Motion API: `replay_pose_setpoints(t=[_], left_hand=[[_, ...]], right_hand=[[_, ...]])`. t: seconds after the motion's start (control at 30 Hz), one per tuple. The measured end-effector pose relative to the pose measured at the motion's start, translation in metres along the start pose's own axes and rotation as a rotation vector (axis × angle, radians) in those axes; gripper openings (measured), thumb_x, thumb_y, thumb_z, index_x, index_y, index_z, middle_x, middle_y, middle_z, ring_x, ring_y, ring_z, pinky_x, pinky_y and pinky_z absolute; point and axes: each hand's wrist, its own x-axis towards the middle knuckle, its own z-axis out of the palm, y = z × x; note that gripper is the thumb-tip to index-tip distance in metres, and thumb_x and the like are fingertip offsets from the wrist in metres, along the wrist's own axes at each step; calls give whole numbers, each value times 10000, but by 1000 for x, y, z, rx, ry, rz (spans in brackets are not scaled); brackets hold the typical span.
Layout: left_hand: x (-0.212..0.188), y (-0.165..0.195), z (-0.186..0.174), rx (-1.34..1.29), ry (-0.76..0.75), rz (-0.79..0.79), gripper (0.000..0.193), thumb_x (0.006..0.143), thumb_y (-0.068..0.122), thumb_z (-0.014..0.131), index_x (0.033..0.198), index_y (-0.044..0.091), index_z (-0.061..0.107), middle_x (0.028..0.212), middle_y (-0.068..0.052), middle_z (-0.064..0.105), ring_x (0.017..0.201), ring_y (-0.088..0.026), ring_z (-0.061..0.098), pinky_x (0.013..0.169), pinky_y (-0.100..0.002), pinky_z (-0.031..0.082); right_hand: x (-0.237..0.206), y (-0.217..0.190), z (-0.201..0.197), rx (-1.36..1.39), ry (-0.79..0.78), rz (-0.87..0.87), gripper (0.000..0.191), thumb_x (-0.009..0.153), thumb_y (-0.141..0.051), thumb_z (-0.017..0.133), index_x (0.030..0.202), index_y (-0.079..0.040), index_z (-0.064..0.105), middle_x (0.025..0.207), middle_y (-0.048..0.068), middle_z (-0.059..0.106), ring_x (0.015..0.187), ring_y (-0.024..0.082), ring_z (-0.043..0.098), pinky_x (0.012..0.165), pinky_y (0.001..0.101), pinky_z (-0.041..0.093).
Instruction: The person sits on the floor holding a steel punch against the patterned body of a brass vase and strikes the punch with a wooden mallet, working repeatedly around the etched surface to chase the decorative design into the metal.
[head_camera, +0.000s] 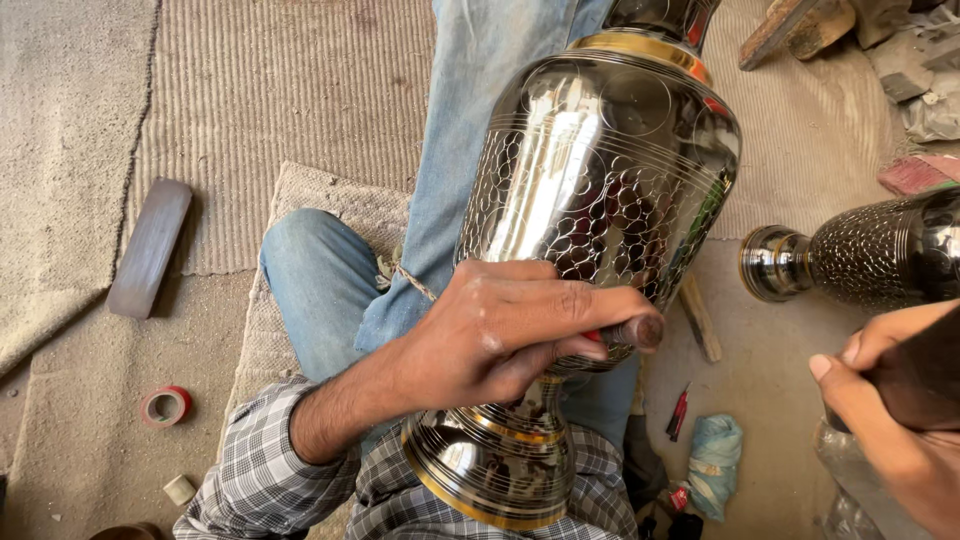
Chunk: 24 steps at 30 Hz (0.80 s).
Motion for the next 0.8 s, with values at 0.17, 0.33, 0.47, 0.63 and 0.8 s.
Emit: replay_pose_setpoints(t=[0.17,0.33,0.47,0.63,0.8], left_hand=[[-8,7,7,74,125,13,467,947,50,792,1383,103,633,1184,-44,769,725,-151,653,644,-293,507],[-17,17,26,111,350,-68,323,950,-28,767,1244,53,662,1107,-52,785,749,-130,715,651,-256,537],[-25,19,35,164,484,-162,352,856,-36,804,1179,-45,664,908,-99,733,741,-195,693,643,-312,518],[-34,10,46,192,588,-90,249,820,-56,774,1026,3,648,888,-116,731,778,-203,729,639,-297,533],[-40,1,59,-74,655,-156,349,940,-30,796,1202,-24,567,952,-141,757,759,-154,757,656,-241,609]], right_hand=[[12,-21,-9,-102,-82,-80,518,782,12,744,1251,-112,565,978,105,638,778,178,636,679,268,533],[53,-57,-26,-246,-232,-227,602,774,-20,742,1321,-185,554,952,78,645,741,171,619,659,286,529],[86,-91,-43,-320,-309,-291,670,768,-45,741,1377,-243,544,932,57,651,712,166,606,643,301,526],[99,-110,-46,-499,-423,-435,755,761,-77,739,1447,-316,533,907,31,658,676,159,589,623,319,522],[101,-112,-40,-531,-445,-529,799,770,-95,736,1501,-331,520,876,21,677,641,152,582,597,331,516]])
